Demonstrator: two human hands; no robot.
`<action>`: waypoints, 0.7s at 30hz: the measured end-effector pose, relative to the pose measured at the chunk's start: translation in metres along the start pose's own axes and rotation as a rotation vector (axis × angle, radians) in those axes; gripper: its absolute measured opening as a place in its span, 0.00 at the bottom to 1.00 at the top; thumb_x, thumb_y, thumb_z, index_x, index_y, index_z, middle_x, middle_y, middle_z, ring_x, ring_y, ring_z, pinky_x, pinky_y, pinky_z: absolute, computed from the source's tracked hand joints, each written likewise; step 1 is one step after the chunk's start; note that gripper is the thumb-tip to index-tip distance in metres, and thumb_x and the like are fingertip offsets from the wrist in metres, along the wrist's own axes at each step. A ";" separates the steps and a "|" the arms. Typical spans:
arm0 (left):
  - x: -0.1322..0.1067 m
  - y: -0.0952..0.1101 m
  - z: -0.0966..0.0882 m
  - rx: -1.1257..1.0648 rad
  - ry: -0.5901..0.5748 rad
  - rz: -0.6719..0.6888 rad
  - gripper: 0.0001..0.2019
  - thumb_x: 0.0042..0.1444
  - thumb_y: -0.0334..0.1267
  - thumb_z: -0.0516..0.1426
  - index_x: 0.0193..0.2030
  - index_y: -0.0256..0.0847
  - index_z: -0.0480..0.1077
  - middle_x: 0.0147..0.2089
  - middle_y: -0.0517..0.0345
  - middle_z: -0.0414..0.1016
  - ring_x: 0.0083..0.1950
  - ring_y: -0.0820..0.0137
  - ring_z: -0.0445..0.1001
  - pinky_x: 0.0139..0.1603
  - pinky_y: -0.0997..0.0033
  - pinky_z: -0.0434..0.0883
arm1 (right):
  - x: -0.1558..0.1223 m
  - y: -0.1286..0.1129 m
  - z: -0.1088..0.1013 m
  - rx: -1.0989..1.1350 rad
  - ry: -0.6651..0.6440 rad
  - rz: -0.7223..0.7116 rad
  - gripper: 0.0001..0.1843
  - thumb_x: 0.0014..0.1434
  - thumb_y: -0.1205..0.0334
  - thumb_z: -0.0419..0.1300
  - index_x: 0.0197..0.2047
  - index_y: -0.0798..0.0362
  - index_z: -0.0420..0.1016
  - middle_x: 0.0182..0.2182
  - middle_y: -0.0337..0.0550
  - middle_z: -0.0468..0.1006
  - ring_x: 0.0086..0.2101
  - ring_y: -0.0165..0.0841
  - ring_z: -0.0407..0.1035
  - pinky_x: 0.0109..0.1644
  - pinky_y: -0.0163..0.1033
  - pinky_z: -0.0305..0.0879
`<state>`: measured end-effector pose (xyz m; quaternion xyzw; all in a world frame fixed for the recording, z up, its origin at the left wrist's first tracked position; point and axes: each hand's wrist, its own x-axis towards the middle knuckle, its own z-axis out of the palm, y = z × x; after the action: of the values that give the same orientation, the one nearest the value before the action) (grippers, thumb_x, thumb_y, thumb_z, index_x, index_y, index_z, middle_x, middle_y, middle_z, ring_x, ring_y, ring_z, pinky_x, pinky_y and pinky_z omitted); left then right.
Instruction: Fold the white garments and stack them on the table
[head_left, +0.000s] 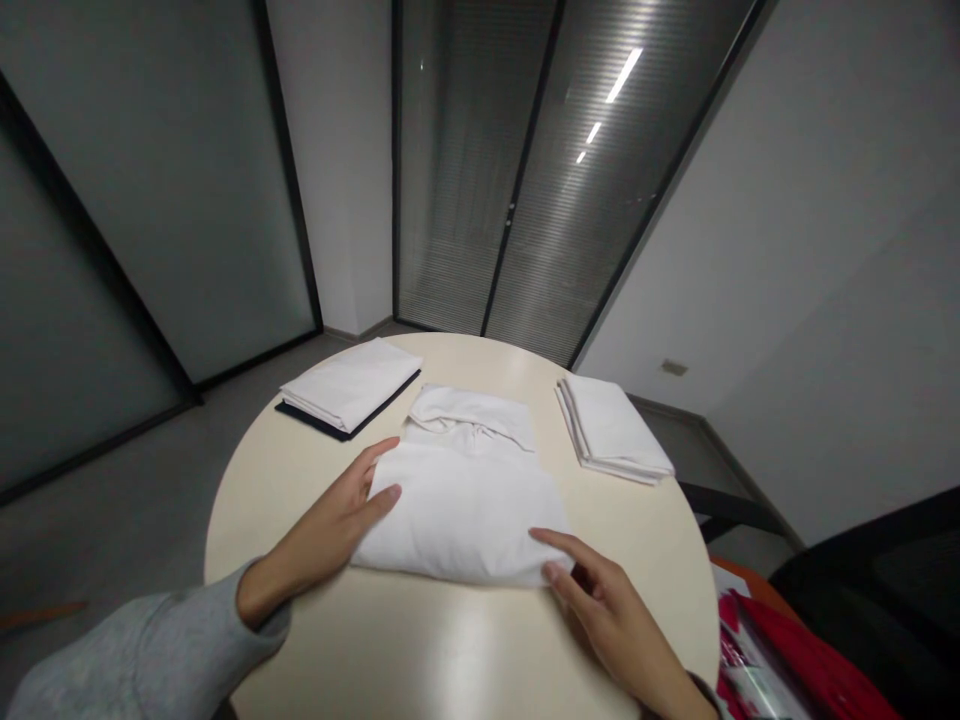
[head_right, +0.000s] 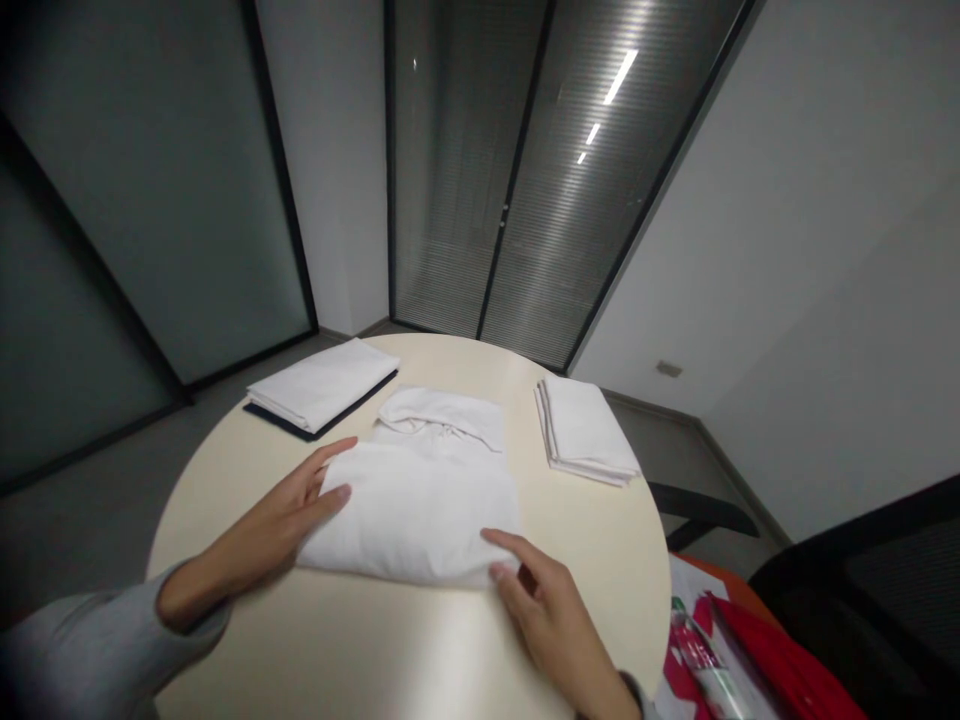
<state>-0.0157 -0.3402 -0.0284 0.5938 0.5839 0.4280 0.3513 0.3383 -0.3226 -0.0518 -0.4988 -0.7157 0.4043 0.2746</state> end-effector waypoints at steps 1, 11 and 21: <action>-0.004 -0.001 -0.001 -0.048 -0.043 0.006 0.36 0.67 0.55 0.54 0.77 0.44 0.52 0.70 0.43 0.70 0.72 0.53 0.68 0.70 0.49 0.67 | 0.003 0.001 0.002 0.034 0.019 0.033 0.30 0.67 0.38 0.59 0.61 0.49 0.79 0.43 0.47 0.83 0.37 0.39 0.73 0.44 0.42 0.71; -0.027 -0.030 -0.007 0.400 -0.109 0.177 0.44 0.64 0.44 0.60 0.81 0.47 0.42 0.81 0.45 0.49 0.79 0.48 0.52 0.78 0.43 0.53 | 0.000 0.003 0.009 0.251 0.093 0.113 0.34 0.66 0.35 0.59 0.62 0.52 0.73 0.24 0.31 0.60 0.22 0.28 0.50 0.25 0.35 0.46; -0.008 -0.013 -0.001 0.374 -0.082 0.151 0.26 0.67 0.40 0.55 0.71 0.45 0.64 0.70 0.49 0.69 0.69 0.56 0.69 0.73 0.52 0.64 | 0.000 -0.004 0.010 -0.088 0.186 -0.004 0.24 0.71 0.44 0.51 0.58 0.49 0.77 0.40 0.44 0.80 0.36 0.38 0.71 0.42 0.41 0.67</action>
<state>-0.0214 -0.3476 -0.0412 0.7076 0.5924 0.3127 0.2250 0.3284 -0.3265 -0.0541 -0.5443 -0.7053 0.3238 0.3184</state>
